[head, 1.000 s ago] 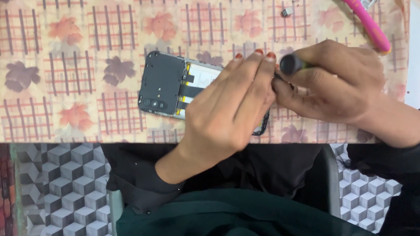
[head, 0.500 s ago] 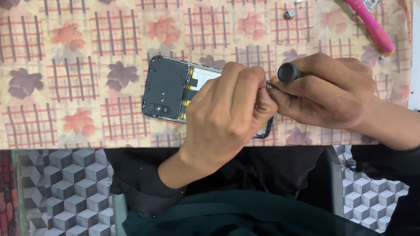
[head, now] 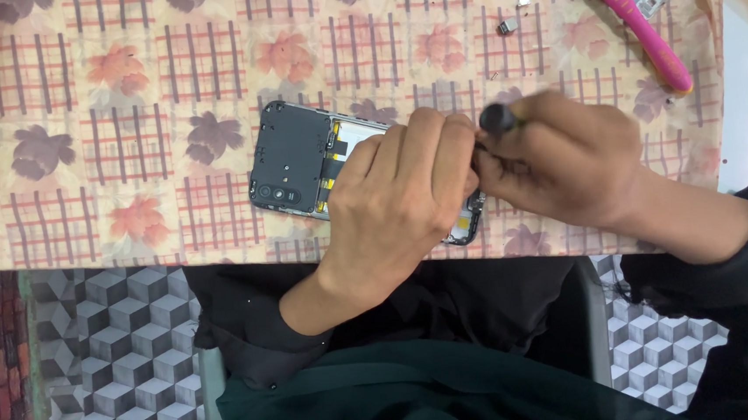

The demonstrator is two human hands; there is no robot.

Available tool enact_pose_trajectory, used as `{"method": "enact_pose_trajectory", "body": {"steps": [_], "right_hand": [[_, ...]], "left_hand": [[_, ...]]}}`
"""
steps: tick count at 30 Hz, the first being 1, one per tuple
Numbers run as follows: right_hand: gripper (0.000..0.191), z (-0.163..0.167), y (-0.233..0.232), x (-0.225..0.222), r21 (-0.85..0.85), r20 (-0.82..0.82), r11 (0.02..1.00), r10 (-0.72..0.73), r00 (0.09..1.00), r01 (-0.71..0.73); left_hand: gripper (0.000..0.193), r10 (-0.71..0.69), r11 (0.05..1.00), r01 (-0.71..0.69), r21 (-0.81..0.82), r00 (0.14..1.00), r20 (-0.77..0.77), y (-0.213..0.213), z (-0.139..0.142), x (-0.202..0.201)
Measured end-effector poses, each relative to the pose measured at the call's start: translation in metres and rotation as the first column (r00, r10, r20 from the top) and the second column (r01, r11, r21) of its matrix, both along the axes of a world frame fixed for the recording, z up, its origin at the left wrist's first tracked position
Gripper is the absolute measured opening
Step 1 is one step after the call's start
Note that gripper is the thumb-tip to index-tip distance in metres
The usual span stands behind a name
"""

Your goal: The person uses a screwdriver to remove screws from the back of two smartphones. They then lift off the back covers and remove internal components, including the battery and motherboard, placing them on the table.

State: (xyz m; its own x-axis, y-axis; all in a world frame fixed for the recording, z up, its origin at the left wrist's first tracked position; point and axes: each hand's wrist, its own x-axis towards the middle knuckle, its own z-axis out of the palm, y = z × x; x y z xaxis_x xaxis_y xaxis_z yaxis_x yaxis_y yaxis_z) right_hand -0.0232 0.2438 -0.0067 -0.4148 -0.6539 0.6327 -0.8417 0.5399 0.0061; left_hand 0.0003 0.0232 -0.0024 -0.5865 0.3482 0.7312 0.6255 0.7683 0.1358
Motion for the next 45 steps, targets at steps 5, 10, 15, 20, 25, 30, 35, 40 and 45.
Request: {"method": "enact_pose_trajectory", "body": {"steps": [5, 10, 15, 20, 25, 30, 35, 40, 45], "right_hand": [[0.034, 0.016, 0.009, -0.008, 0.126, -0.361, 0.992, 0.055, 0.931, -0.009], [0.022, 0.038, 0.015, -0.010, 0.151, -0.145, 0.977, -0.128, 0.981, 0.149], [0.020, 0.048, 0.005, -0.010, 0.150, 0.094, 0.972, -0.197, 0.976, 0.182], [0.027, 0.060, -0.001, -0.009, 0.075, 0.239, 0.979, -0.200, 0.950, 0.188], [0.023, 0.079, -0.003, -0.003, -0.064, 0.444, 0.970, -0.182, 0.877, 0.234], [0.016, 0.084, -0.021, -0.004, -0.283, 0.671, 0.926, 0.006, 0.742, 0.249], [0.048, 0.067, -0.059, -0.021, -0.387, 0.446, 0.907, 0.342, 0.827, -0.166], [0.067, 0.054, -0.085, -0.030, -0.371, 0.358, 0.874, 0.446, 0.820, -0.313], [0.071, 0.056, -0.091, -0.025, -0.335, 0.372, 0.892, 0.422, 0.827, -0.305]], "left_hand": [[0.012, -0.318, 0.915, 0.220, 0.338, 0.909, 0.270, -0.005, -0.001, 0.004], [0.019, -0.219, 0.945, 0.145, 0.293, 0.946, 0.237, -0.029, 0.013, 0.003], [0.077, -0.185, 0.975, 0.210, -0.076, 0.951, 0.249, -0.099, 0.034, 0.000], [0.094, -0.238, 0.965, 0.263, 0.009, 0.860, 0.452, -0.141, 0.015, -0.010], [0.091, -0.376, 0.926, 0.318, 0.203, 0.816, 0.439, -0.129, 0.002, -0.027], [0.105, -0.318, 0.948, 0.282, 0.147, 0.829, 0.459, -0.096, 0.011, -0.018], [0.101, -0.393, 0.919, 0.322, 0.227, 0.773, 0.498, -0.098, 0.012, -0.010], [0.106, -0.521, 0.853, 0.376, 0.363, 0.671, 0.528, -0.117, 0.006, -0.018], [0.106, -0.540, 0.840, 0.371, 0.395, 0.630, 0.557, -0.119, 0.005, -0.019]]}}
